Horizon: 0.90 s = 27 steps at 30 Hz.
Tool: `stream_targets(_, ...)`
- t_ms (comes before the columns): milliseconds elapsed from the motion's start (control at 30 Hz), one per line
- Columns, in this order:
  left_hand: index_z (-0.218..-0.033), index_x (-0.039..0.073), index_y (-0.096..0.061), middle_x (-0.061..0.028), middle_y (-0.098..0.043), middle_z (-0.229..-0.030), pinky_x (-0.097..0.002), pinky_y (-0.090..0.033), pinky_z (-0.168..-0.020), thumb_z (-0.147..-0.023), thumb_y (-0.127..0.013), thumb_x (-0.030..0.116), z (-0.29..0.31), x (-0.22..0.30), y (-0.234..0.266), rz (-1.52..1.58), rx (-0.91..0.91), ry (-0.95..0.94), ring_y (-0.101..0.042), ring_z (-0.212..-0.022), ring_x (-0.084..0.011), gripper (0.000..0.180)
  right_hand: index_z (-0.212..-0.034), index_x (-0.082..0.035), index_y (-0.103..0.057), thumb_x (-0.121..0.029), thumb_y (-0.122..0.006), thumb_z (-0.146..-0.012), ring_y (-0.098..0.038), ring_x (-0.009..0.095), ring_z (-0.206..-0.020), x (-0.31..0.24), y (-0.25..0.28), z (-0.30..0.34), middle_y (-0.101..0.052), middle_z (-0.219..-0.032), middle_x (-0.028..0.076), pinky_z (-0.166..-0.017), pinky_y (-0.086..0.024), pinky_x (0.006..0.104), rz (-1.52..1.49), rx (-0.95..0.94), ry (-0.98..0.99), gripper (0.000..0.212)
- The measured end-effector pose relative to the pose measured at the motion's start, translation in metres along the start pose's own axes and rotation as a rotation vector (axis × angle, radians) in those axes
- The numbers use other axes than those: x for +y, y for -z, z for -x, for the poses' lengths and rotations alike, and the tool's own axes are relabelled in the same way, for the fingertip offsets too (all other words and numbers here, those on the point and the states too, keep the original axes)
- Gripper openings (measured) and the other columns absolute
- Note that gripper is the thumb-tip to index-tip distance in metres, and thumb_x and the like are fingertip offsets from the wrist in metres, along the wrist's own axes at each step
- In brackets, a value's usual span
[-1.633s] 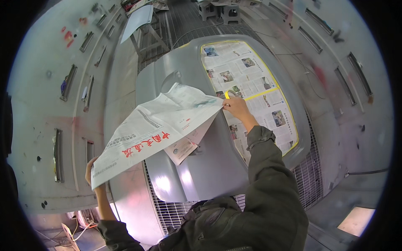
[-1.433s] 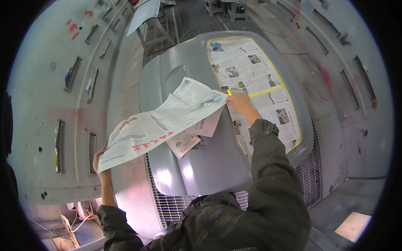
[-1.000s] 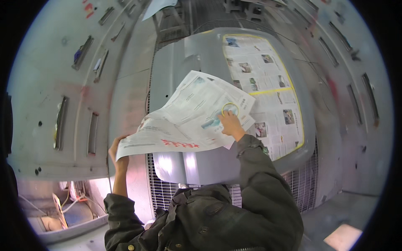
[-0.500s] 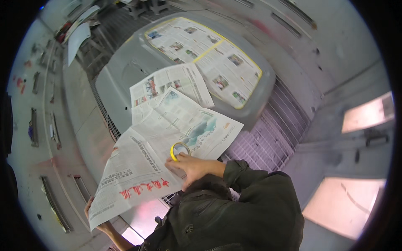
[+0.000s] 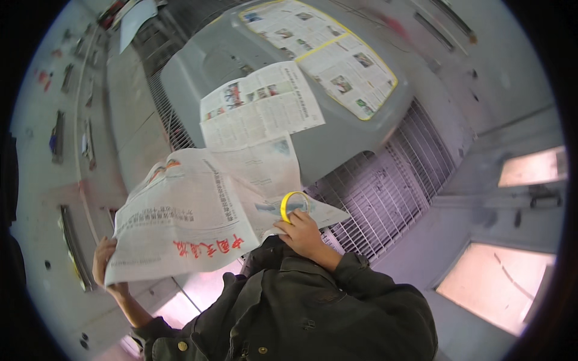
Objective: The person places newspaper sheets onto a car hood and secures them with yellow masking tape. They smooth the paper and apply tape along the edges to hold the newspaper in place.
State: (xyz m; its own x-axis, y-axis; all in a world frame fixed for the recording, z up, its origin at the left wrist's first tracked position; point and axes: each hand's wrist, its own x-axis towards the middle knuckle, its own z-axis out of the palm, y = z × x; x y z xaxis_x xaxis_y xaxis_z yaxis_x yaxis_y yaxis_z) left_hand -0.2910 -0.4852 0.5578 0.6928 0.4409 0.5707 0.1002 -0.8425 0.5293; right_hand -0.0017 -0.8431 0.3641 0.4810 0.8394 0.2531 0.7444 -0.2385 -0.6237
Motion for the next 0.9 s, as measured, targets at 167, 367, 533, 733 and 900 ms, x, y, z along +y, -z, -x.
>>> stream_targets(167, -0.104, -0.006, -0.065, -0.0194, -0.069, -0.109, -0.0358, -0.054, -0.09, -0.093, -0.059, 0.012, 0.034, -0.013, 0.043, -0.097, 0.379, 0.269, -0.067, -0.097, -0.0247, 0.022, -0.098, -0.009, -0.073, -0.009, -0.076, -0.066, -0.059, 0.028, -0.091, 0.007, 0.014, 0.005, -0.067, -0.097, 0.006, -0.079, -0.05, 0.0398, 0.025, 0.059, 0.05, 0.032)
stream_targets(367, -0.117, -0.007, -0.067, -0.0115, -0.07, -0.112, -0.0316, -0.053, -0.09, -0.096, -0.057, 0.008, 0.071, -0.072, 0.163, -0.205, 0.745, 0.498, -0.066, -0.099, -0.0186, 0.028, -0.106, -0.009, -0.07, -0.015, -0.077, -0.071, -0.06, 0.033, -0.095, 0.061, -0.048, 0.005, -0.065, -0.098, 0.011, -0.082, -0.051, 0.043, 0.184, -0.093, -0.243, 0.036)
stream_targets(533, -0.118, -0.009, -0.066, -0.0156, -0.069, -0.115, -0.0333, -0.054, -0.09, -0.097, -0.056, 0.01, 0.099, -0.148, 0.278, -0.329, 0.872, 0.533, -0.067, -0.098, -0.023, 0.03, -0.109, -0.004, -0.069, -0.025, -0.073, -0.083, -0.064, 0.032, -0.081, 0.137, -0.199, -0.043, -0.069, -0.09, 0.013, -0.077, -0.052, 0.042, -0.123, -0.026, -0.709, 0.034)
stream_targets(733, -0.118, -0.008, -0.066, -0.0163, -0.069, -0.114, -0.0348, -0.054, -0.089, -0.096, -0.057, 0.013, 0.085, -0.207, 0.342, -0.482, 0.827, 0.533, -0.067, -0.098, -0.0246, 0.032, -0.101, -0.001, -0.066, -0.032, -0.063, -0.096, -0.053, 0.014, -0.058, 0.186, -0.323, -0.128, -0.059, -0.073, 0.003, -0.049, -0.043, 0.0321, -0.901, 0.442, -1.365, 0.032)
stream_targets(900, -0.117, -0.008, -0.066, -0.0159, -0.068, -0.114, -0.0355, -0.054, -0.087, -0.095, -0.059, 0.014, 0.022, -0.242, 0.333, -0.504, 0.713, 0.478, -0.067, -0.097, -0.0245, 0.032, -0.092, -0.004, -0.057, -0.033, -0.061, -0.096, -0.05, 0.017, -0.05, 0.179, -0.348, -0.204, -0.057, -0.068, 0.006, -0.045, -0.041, 0.033, -1.019, 0.577, -1.694, 0.03)
